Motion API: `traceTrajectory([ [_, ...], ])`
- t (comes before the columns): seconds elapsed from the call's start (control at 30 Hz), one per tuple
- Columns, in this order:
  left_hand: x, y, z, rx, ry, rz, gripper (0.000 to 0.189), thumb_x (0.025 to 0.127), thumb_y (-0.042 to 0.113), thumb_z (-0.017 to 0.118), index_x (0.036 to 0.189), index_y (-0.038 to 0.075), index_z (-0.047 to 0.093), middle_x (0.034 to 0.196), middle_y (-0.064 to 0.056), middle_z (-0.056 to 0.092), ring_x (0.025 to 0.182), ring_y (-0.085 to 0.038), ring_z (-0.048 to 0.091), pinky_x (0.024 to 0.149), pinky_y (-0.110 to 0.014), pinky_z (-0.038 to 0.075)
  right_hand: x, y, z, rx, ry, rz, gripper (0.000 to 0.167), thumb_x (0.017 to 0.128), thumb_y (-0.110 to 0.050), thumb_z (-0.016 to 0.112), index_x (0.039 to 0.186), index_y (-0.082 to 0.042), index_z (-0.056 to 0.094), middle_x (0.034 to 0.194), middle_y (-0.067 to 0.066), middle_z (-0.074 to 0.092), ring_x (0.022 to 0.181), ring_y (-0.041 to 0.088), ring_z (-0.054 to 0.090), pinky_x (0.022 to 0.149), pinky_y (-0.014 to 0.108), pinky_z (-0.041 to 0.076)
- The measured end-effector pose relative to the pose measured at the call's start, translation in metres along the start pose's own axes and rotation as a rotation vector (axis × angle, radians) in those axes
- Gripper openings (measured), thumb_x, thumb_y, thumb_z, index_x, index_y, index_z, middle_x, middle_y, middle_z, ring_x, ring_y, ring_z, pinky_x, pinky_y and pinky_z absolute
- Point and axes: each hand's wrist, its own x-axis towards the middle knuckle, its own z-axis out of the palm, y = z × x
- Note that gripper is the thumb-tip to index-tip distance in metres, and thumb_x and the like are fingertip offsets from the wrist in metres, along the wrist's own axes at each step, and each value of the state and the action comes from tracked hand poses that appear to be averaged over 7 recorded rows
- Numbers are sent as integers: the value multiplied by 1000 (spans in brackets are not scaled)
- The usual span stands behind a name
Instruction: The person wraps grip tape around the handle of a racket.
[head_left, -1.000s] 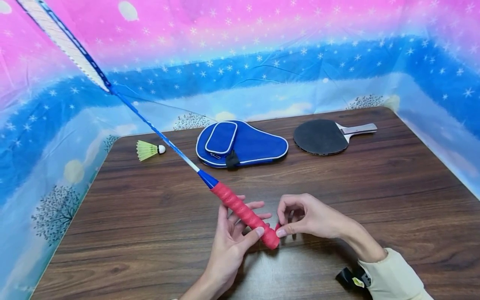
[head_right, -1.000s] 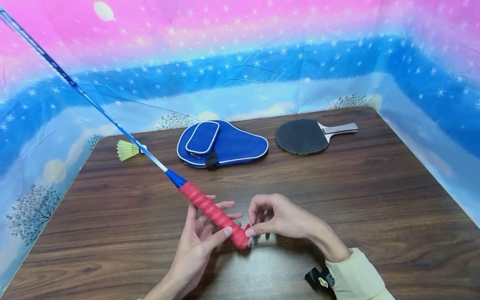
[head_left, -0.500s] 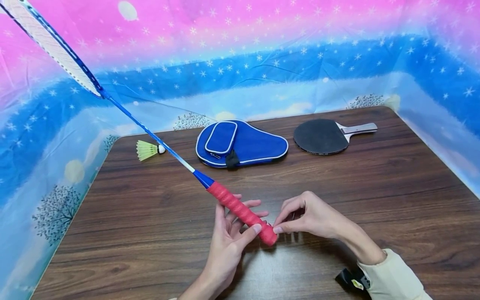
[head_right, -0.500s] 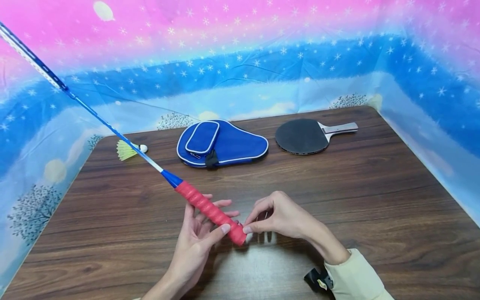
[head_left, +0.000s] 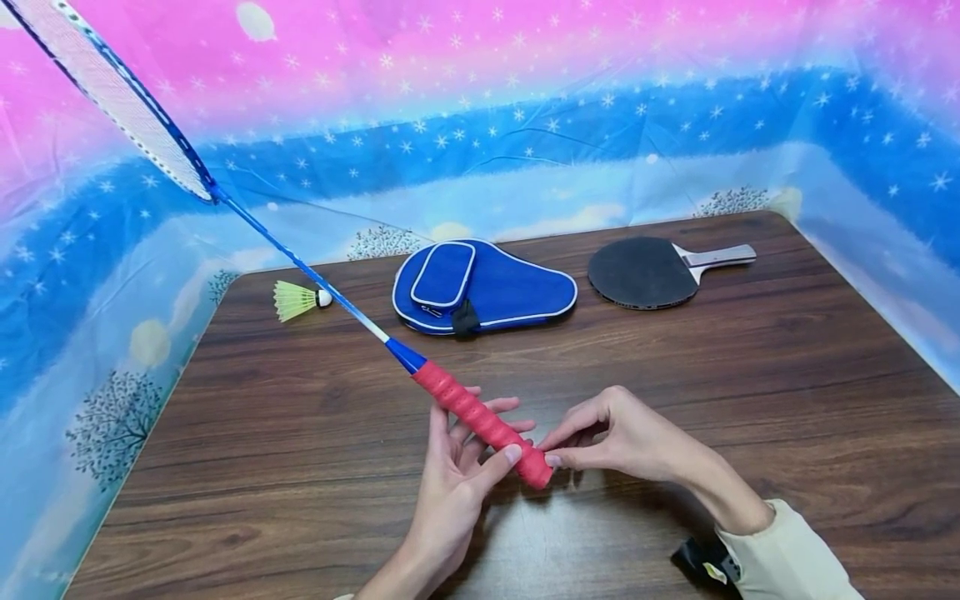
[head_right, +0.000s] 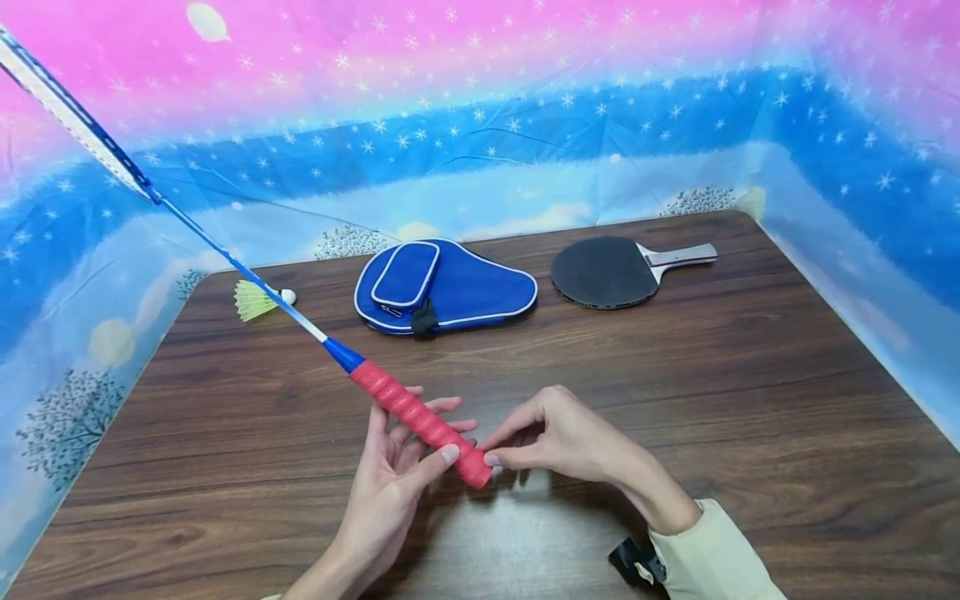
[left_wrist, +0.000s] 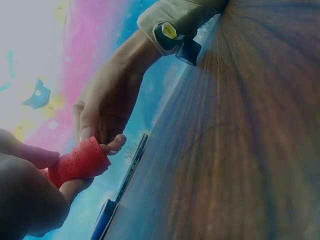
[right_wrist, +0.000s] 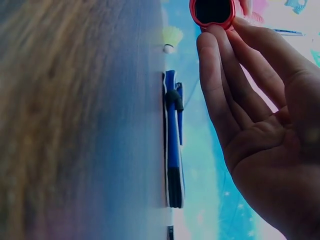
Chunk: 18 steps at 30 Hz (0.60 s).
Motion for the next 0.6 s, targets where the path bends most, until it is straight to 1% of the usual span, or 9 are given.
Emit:
traceTrajectory([
  [0.1, 1, -1, 0, 25, 9, 0, 67, 89, -12, 62, 138, 16, 27, 137, -22, 49, 116, -40, 58, 95, -47, 49, -1, -3, 2, -29, -3, -1, 17, 88, -30, 75, 104, -24, 77, 90, -7, 73, 78, 14, 68, 69, 33, 57],
  [0.3, 1, -5, -1, 67, 2, 33, 67, 87, -13, 64, 138, 15, 30, 135, -23, 50, 115, -43, 58, 91, -46, 52, 2, -10, 12, -126, 6, 15, 22, 82, -36, 80, 99, -23, 75, 84, -8, 69, 73, 10, 66, 65, 32, 58],
  [0.4, 1, -7, -2, 71, 6, 46, 67, 87, -12, 66, 137, 14, 30, 133, -21, 53, 114, -43, 58, 90, -46, 52, 4, -12, 17, -179, 31, 28, 22, 80, -37, 82, 95, -23, 74, 79, -11, 68, 71, 9, 66, 64, 30, 57],
  [0.5, 2, -8, -1, 68, 13, 63, 69, 85, -12, 67, 137, 11, 29, 131, -21, 55, 111, -44, 60, 89, -46, 53, 5, -13, 20, -217, 59, 39, 24, 78, -39, 83, 92, -23, 71, 77, -13, 67, 70, 9, 66, 63, 29, 57],
  [0.6, 3, -10, -1, 70, 21, 60, 70, 85, -11, 69, 137, 8, 27, 130, -20, 56, 108, -43, 62, 89, -45, 53, 4, -13, 24, -262, 93, 50, 27, 76, -41, 84, 89, -23, 68, 76, -15, 65, 69, 9, 65, 61, 27, 56],
])
